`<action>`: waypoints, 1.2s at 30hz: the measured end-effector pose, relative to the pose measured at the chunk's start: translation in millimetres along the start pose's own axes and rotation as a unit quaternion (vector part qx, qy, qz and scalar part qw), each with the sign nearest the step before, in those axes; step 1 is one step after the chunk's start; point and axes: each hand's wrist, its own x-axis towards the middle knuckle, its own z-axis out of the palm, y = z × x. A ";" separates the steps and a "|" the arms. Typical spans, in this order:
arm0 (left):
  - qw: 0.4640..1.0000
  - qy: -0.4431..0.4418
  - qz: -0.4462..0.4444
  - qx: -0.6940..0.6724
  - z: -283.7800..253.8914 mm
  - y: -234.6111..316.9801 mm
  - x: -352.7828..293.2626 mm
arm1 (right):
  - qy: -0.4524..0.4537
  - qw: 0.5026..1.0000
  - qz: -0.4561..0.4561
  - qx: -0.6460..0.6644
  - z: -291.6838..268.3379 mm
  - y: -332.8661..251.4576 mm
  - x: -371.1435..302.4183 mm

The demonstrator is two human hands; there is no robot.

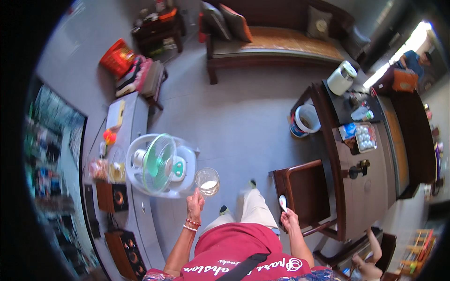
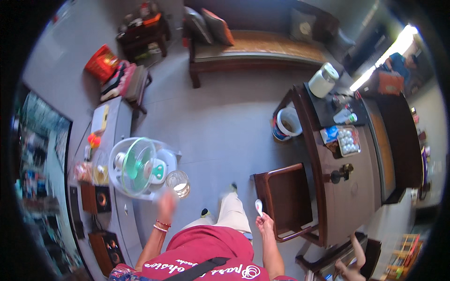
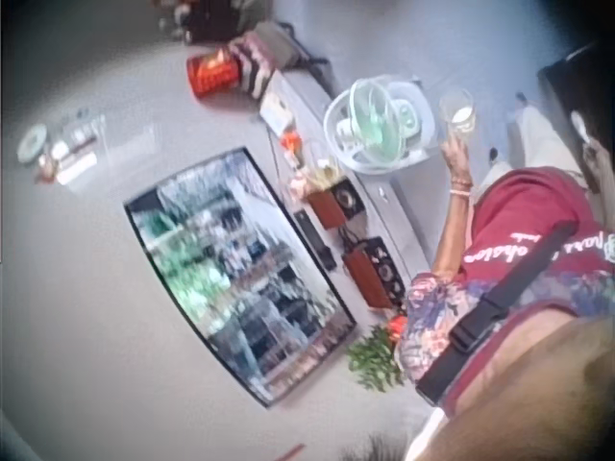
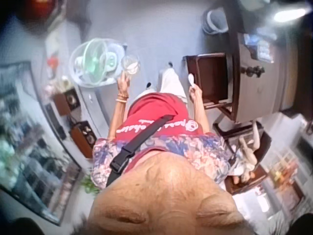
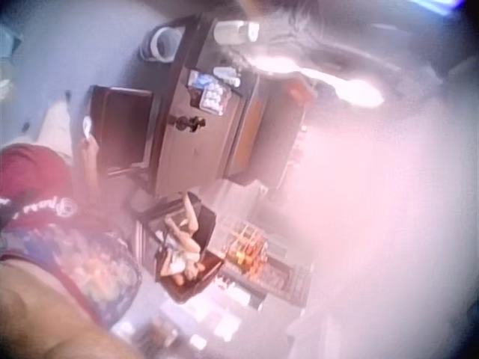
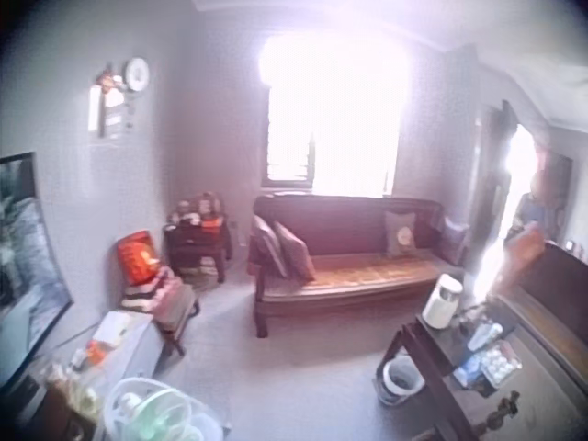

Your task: The person walks into the kitchen, rinses a glass under the tap, and places it on the counter. They retrieve a green tube from a shelf, cut the tip with scissors, and squeeze a white powder into the glass. The person then retrieves a spoon from a dish rack and walks to a dining table where they place the glass and spoon.

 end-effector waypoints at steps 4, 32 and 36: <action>0.991 -0.061 -0.095 -0.071 63.0 32.1 91.8 | -0.006 0.985 0.025 0.168 49.0 -50.8 24.9; 0.746 -0.591 0.010 0.305 561.2 257.6 621.5 | 0.322 0.934 -0.007 0.154 336.8 -342.5 237.1; 0.627 -0.706 0.023 0.327 673.9 247.2 623.5 | 0.381 0.907 0.036 0.175 357.0 -314.2 240.1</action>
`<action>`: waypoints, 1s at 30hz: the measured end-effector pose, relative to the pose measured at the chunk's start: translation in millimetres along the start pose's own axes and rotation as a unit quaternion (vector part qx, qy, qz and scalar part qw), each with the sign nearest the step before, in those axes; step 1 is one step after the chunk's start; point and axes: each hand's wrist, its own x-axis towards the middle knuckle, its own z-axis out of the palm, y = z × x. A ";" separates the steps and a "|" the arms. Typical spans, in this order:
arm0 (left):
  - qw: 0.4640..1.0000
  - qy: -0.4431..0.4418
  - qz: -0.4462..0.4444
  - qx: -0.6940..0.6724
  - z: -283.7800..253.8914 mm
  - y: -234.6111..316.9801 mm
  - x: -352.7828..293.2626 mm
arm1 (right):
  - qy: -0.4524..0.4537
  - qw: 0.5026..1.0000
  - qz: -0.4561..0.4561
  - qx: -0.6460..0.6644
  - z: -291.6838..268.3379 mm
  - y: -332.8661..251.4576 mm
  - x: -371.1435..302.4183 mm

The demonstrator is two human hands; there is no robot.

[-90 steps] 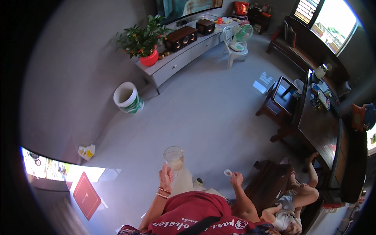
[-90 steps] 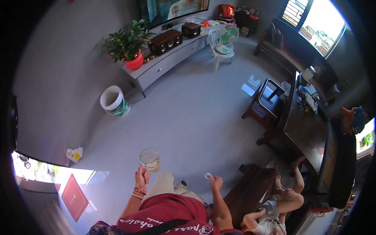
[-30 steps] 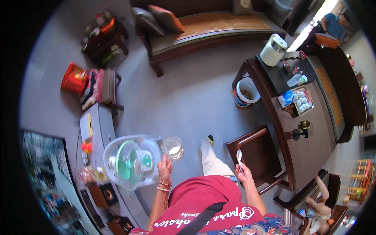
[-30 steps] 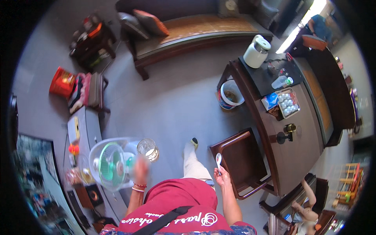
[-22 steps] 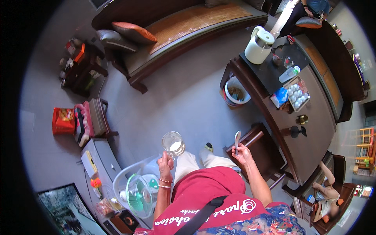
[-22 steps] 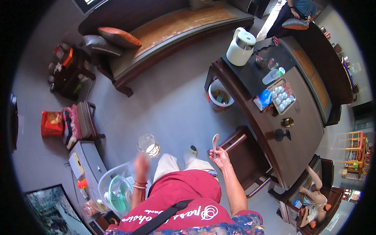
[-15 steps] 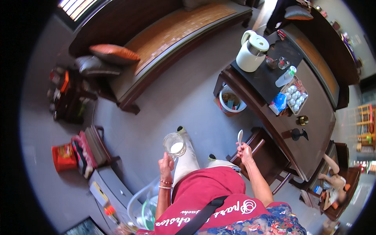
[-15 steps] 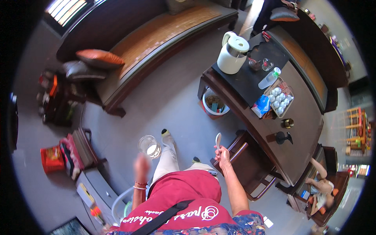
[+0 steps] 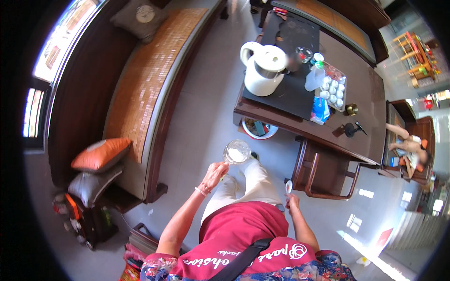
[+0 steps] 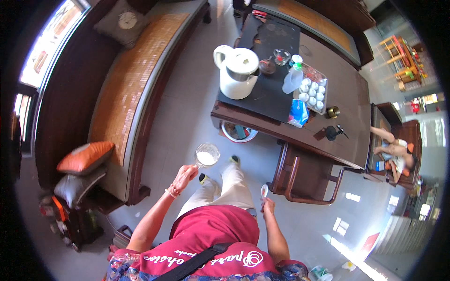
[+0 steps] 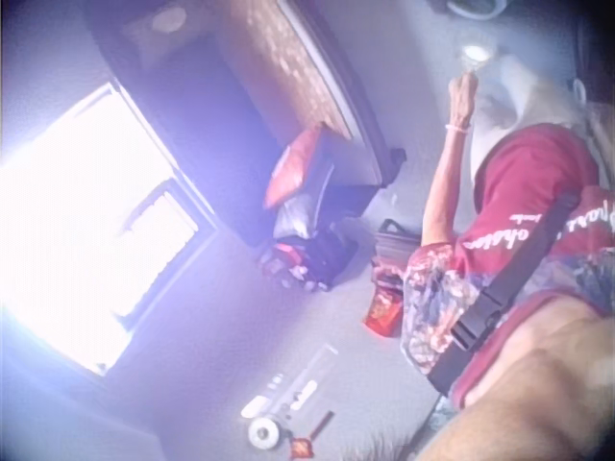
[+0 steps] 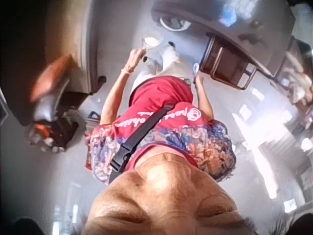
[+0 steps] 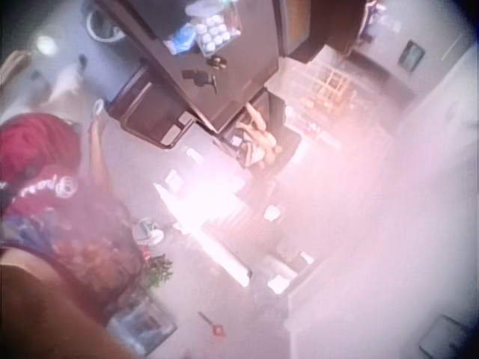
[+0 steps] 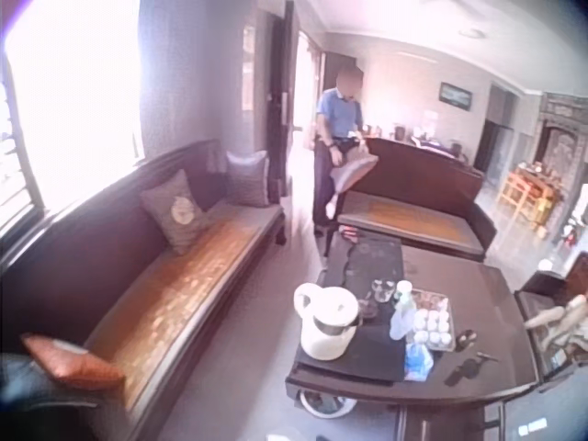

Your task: The person walks into the kitchen, rinses a glass under the tap, and places it on the counter. They retrieve a green tube from a shelf, cut the tip with scissors, and squeeze a white powder into the glass. The person then retrieves a spoon from a dish rack and walks to a dining table where they place the glass and spoon.

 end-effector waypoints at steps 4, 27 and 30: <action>0.995 -0.094 0.010 0.006 23.9 22.5 105.8 | 0.019 0.998 0.057 0.032 8.9 21.2 -4.6; 0.972 -0.221 0.082 -0.014 147.7 32.0 394.2 | 0.031 0.987 0.083 0.131 3.0 -135.2 23.1; 0.977 -0.192 0.083 -0.032 151.0 20.0 402.0 | 0.044 0.984 0.107 0.138 5.8 -122.0 22.4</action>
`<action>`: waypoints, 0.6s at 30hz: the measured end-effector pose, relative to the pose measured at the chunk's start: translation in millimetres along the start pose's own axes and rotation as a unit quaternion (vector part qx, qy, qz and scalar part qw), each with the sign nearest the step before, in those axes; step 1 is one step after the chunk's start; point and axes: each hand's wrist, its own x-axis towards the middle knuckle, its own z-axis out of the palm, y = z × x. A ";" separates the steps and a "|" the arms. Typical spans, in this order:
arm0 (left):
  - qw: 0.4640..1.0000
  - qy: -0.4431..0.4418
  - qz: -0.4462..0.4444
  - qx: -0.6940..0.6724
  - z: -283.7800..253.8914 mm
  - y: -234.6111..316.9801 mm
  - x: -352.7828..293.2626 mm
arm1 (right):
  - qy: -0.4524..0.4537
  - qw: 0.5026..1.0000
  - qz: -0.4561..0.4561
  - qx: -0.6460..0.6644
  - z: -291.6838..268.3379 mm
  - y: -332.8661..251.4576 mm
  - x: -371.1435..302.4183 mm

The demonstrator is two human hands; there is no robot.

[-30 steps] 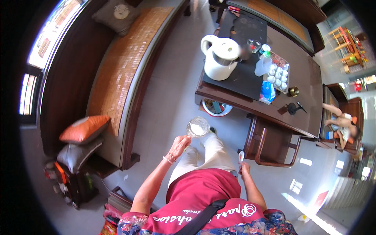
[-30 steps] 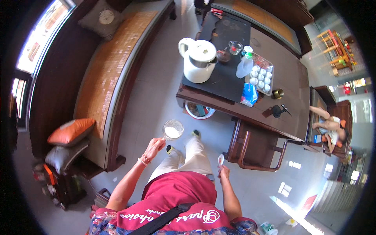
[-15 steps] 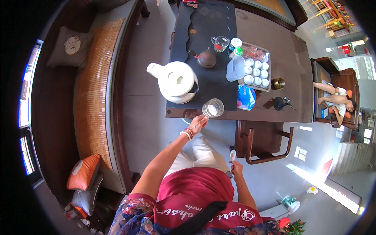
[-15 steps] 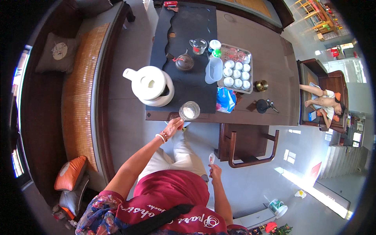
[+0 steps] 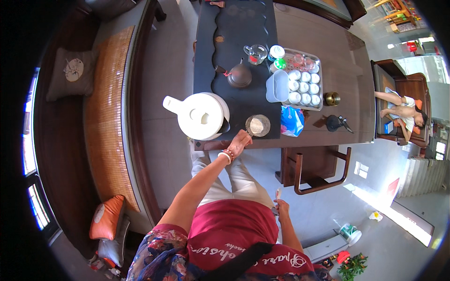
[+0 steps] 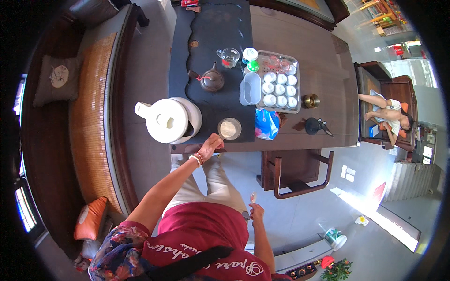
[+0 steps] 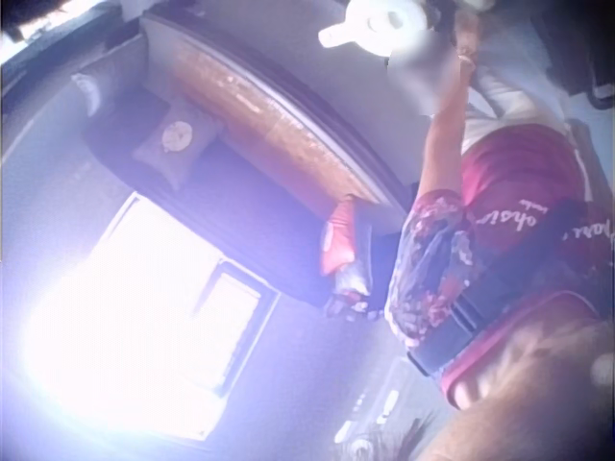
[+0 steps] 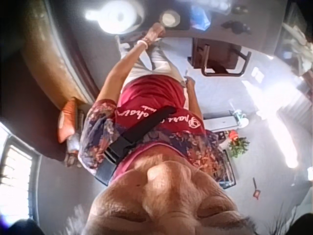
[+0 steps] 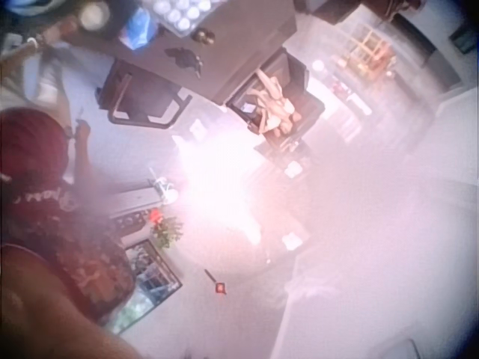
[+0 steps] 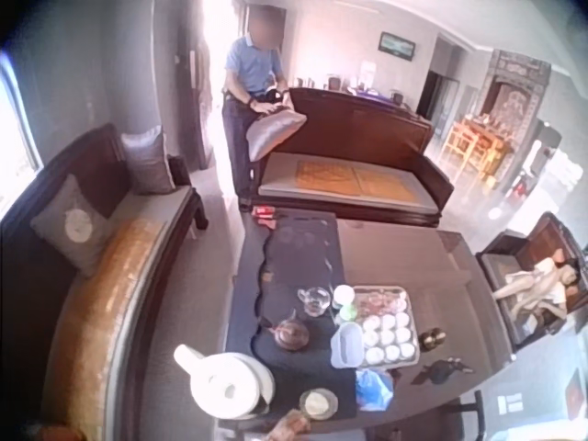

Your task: The person walks into the kitchen, rinses a glass under the tap, and places it on the counter. They retrieve a green tube from a shelf, cut the tip with scissors, and squeeze a white powder into the glass. The person then retrieves a spoon from a dish rack and walks to a dining table where they place the glass and spoon.

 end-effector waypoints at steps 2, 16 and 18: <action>0.997 0.031 -0.043 -0.054 4.1 -1.3 -0.5 | 0.017 1.000 0.014 0.002 6.5 4.2 -2.7; 0.968 -0.030 -0.231 0.089 -125.7 94.6 -111.4 | 0.035 0.996 -0.065 0.056 94.2 -7.1 7.2; 0.960 0.129 -0.200 0.145 -186.4 107.3 -117.1 | 0.057 0.990 -0.128 -0.020 108.1 -25.5 -3.6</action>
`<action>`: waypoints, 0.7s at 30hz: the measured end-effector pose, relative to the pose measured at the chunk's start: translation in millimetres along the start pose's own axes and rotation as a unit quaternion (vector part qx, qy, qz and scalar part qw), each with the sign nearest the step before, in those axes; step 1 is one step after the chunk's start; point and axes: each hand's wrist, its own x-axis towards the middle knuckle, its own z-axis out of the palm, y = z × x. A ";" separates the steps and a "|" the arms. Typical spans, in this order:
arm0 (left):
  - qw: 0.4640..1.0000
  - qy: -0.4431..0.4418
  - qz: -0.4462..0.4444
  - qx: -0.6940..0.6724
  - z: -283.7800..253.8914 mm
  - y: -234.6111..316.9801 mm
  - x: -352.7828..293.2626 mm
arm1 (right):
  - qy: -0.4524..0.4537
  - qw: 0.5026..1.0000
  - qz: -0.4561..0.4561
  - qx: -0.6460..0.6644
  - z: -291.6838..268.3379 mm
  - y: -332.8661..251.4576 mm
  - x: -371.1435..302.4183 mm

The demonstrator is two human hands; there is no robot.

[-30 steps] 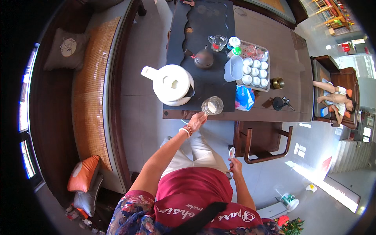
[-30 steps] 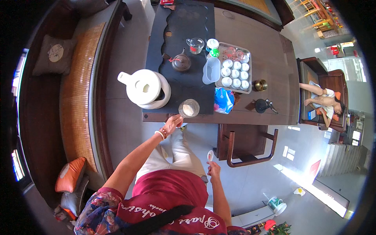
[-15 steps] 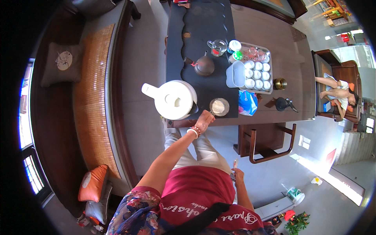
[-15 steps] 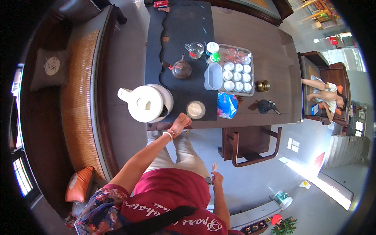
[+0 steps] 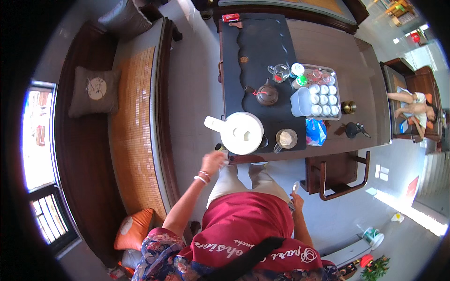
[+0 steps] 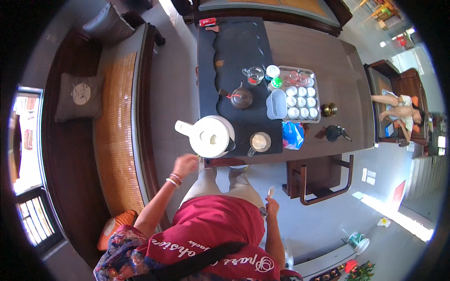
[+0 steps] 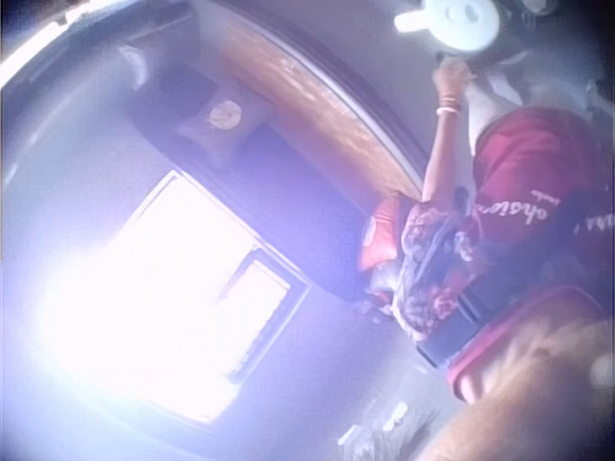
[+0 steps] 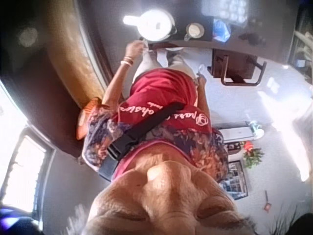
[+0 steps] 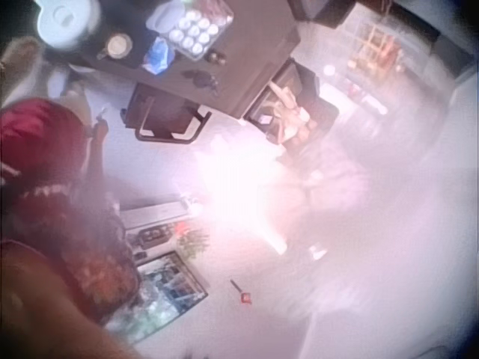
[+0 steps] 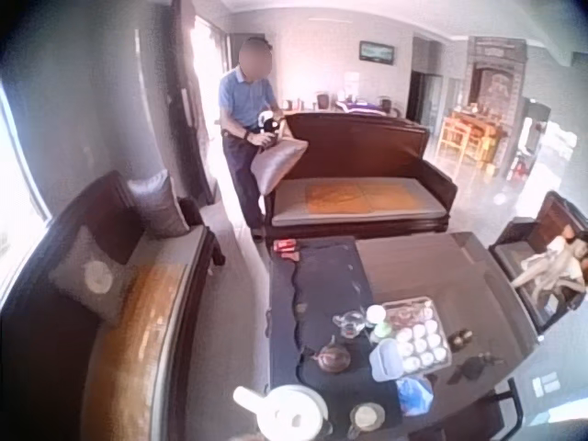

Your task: The person walks into the kitchen, rinses a glass under the tap, and places it on the counter. They retrieve a green tube from a shelf, cut the tip with scissors, and squeeze a white powder into the glass. The person then retrieves a spoon from a dish rack and walks to a dining table where they place the glass and spoon.

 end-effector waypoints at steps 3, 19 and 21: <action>0.960 0.231 0.144 0.059 -64.2 -1.2 42.1 | -0.007 0.999 0.025 0.027 9.0 -6.7 0.6; 0.921 -0.085 0.270 0.269 -74.4 98.7 44.2 | -0.049 0.926 -0.310 0.209 150.2 -216.4 -64.0; 0.936 -0.065 0.267 0.220 -68.0 93.5 33.3 | -0.002 0.911 -0.337 0.240 175.1 -237.2 -56.1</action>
